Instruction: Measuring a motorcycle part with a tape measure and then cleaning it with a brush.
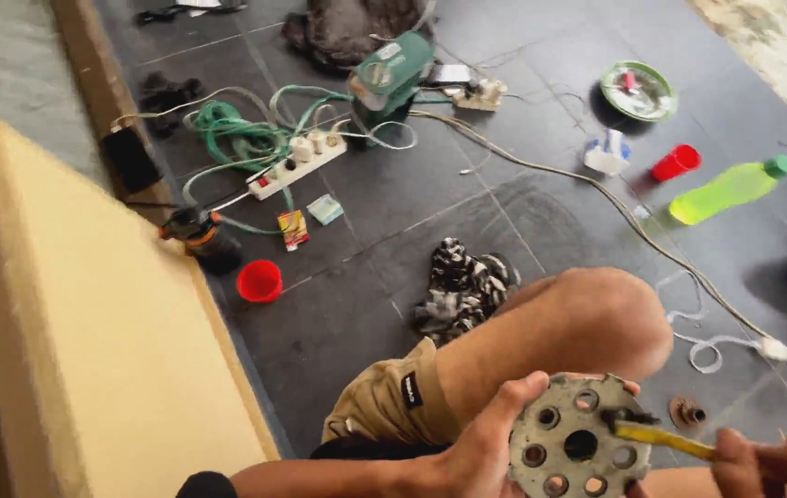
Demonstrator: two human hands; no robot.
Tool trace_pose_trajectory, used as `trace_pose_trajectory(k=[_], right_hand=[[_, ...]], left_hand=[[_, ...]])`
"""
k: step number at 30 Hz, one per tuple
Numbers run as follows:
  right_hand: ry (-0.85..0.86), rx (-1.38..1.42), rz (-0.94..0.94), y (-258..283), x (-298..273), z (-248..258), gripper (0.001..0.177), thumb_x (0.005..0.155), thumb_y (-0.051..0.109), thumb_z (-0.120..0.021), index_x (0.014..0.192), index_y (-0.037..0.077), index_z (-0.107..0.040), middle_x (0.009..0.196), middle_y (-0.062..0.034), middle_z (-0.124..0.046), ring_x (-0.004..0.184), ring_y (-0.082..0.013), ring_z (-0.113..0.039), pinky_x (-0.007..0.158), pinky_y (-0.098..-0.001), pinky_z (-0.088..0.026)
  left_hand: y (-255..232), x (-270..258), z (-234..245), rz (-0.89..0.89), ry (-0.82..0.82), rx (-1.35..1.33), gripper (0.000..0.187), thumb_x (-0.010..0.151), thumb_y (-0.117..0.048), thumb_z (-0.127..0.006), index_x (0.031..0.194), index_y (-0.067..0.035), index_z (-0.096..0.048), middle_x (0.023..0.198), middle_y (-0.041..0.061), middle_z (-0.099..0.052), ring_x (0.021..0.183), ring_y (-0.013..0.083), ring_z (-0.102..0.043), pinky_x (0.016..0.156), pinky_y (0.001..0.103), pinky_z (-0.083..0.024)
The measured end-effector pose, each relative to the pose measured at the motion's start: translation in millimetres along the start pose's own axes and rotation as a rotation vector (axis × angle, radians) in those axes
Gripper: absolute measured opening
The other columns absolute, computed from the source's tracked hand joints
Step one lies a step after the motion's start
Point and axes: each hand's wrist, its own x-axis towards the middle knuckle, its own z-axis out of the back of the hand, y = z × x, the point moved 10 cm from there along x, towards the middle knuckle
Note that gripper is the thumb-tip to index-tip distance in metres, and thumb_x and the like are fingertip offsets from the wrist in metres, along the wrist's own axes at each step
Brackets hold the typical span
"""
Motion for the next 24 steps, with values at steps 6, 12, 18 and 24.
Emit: trace_pose_trajectory(k=[6, 12, 18, 24], right_hand=[[-0.062, -0.280, 0.236, 117, -10, 38, 0.045, 0.085, 0.013, -0.070, 0.050, 0.014, -0.042, 0.051, 0.0046, -0.047, 0.051, -0.0187, -0.041, 0.072, -0.0360, -0.034], [-0.137, -0.444, 0.150, 128, -23, 53, 0.042, 0.091, 0.015, -0.067, 0.058, 0.016, -0.040, 0.052, 0.0014, -0.038, 0.060, -0.0220, -0.046, 0.079, -0.0406, -0.030], [-0.135, -0.508, 0.092, 116, -35, 49, 0.039, 0.093, 0.017, -0.066, 0.060, 0.017, -0.043, 0.055, 0.0004, -0.042, 0.061, -0.0201, -0.044, 0.084, -0.0419, -0.031], [-0.171, -0.405, 0.124, 131, -56, 33, 0.033, 0.091, 0.024, -0.067, 0.064, 0.022, -0.050, 0.057, 0.0095, -0.046, 0.063, -0.0158, -0.047, 0.077, -0.0389, -0.030]], left_hand=[[14, 5, 16, 0.226, -0.135, 0.081, 0.073, 0.110, -0.057, -0.033, 0.160, -0.007, -0.050, 0.141, 0.016, -0.061, 0.120, 0.0345, -0.064, 0.089, 0.043, -0.057], [18, 7, 20, 0.471, -0.212, 0.284, 0.085, 0.099, -0.066, -0.030, 0.158, -0.008, -0.050, 0.140, 0.022, -0.061, 0.116, 0.0462, -0.064, 0.076, 0.061, -0.058], [14, 0, 28, 0.467, -0.215, 0.209, 0.084, 0.097, -0.060, -0.033, 0.158, -0.004, -0.045, 0.143, 0.029, -0.057, 0.110, 0.0527, -0.063, 0.072, 0.062, -0.058], [14, -7, 56, 0.517, -0.293, 0.293, 0.083, 0.094, -0.060, -0.032, 0.156, -0.007, -0.050, 0.138, 0.027, -0.062, 0.114, 0.0502, -0.062, 0.072, 0.068, -0.056]])
